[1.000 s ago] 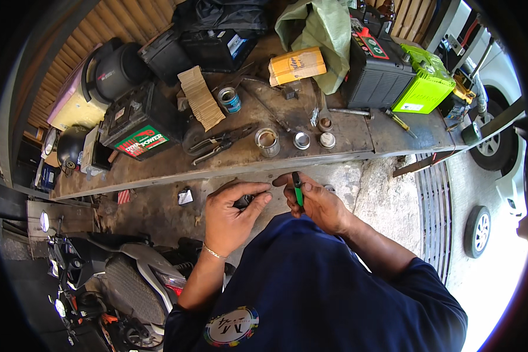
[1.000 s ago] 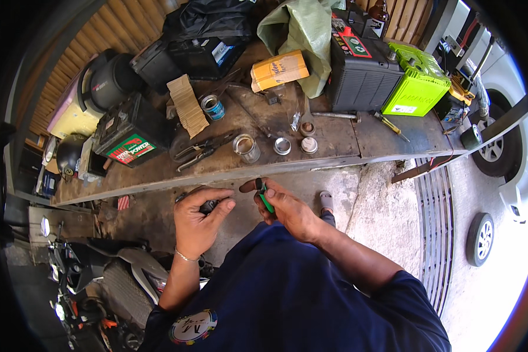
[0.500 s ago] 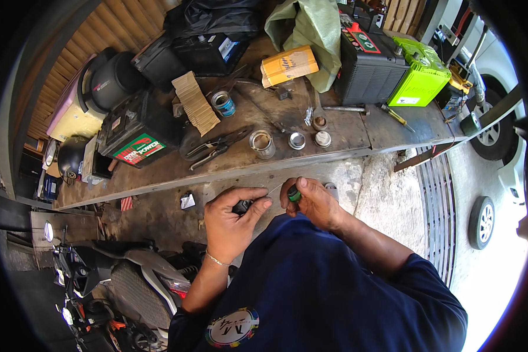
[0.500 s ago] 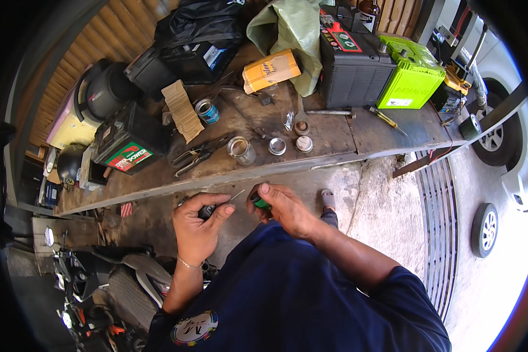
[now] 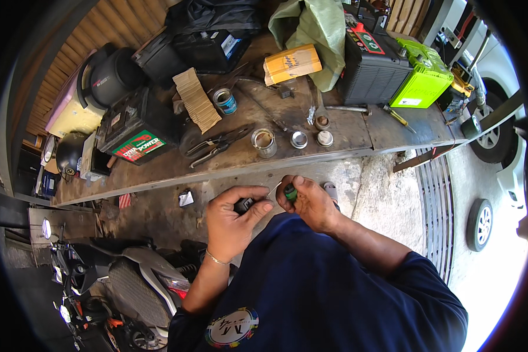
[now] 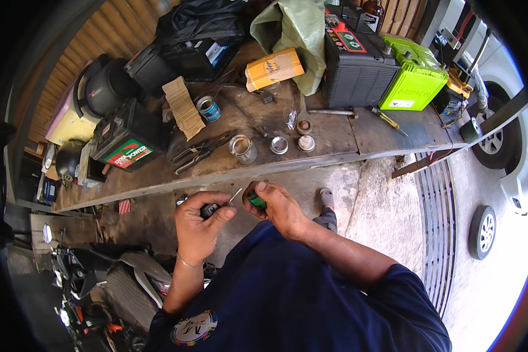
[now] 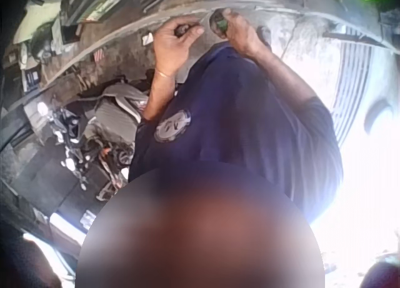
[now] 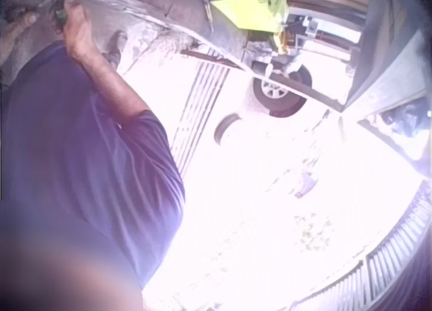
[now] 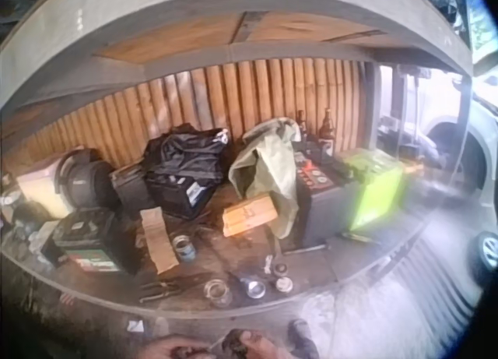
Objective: The person repeatedly lights a green lighter and uses the flame to heat a small black electrical component held in the left hand. They rotate the component and apply the flame to different areas, then set the lighter down and continue handling the component with both hands.
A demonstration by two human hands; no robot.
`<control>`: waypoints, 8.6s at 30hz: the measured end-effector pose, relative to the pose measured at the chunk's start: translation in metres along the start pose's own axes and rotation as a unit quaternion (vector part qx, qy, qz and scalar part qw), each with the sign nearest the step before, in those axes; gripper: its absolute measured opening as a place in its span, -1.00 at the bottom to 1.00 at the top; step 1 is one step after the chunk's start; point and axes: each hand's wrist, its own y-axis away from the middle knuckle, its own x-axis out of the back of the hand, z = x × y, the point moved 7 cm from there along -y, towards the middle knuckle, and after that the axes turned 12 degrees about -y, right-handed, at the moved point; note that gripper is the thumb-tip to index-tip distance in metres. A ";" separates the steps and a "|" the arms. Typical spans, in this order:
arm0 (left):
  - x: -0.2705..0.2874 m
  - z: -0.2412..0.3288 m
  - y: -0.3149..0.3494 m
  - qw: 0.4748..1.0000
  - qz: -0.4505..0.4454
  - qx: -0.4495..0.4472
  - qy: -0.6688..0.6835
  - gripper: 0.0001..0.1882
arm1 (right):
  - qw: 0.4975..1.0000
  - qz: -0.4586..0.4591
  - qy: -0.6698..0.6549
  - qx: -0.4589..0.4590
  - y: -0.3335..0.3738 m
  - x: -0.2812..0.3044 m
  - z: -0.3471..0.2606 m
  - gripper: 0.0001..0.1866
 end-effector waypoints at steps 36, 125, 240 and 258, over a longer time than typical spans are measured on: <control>-0.016 0.011 0.012 0.998 0.006 -0.001 -0.056 -0.83 | 0.898 0.072 -0.339 -0.271 0.015 -0.016 0.043 -0.82; -0.001 0.002 0.007 0.998 0.053 -0.005 -0.032 -0.83 | 0.998 0.057 0.010 0.003 -0.004 0.006 0.009 -0.54; -0.018 0.014 0.010 0.993 -0.028 0.021 0.113 -0.86 | 0.939 -0.116 -0.280 -0.165 0.007 -0.006 0.026 -0.47; -0.020 0.015 0.011 0.987 -0.014 0.037 0.154 -0.80 | 0.938 -0.123 -0.280 -0.166 0.007 -0.012 0.021 -0.46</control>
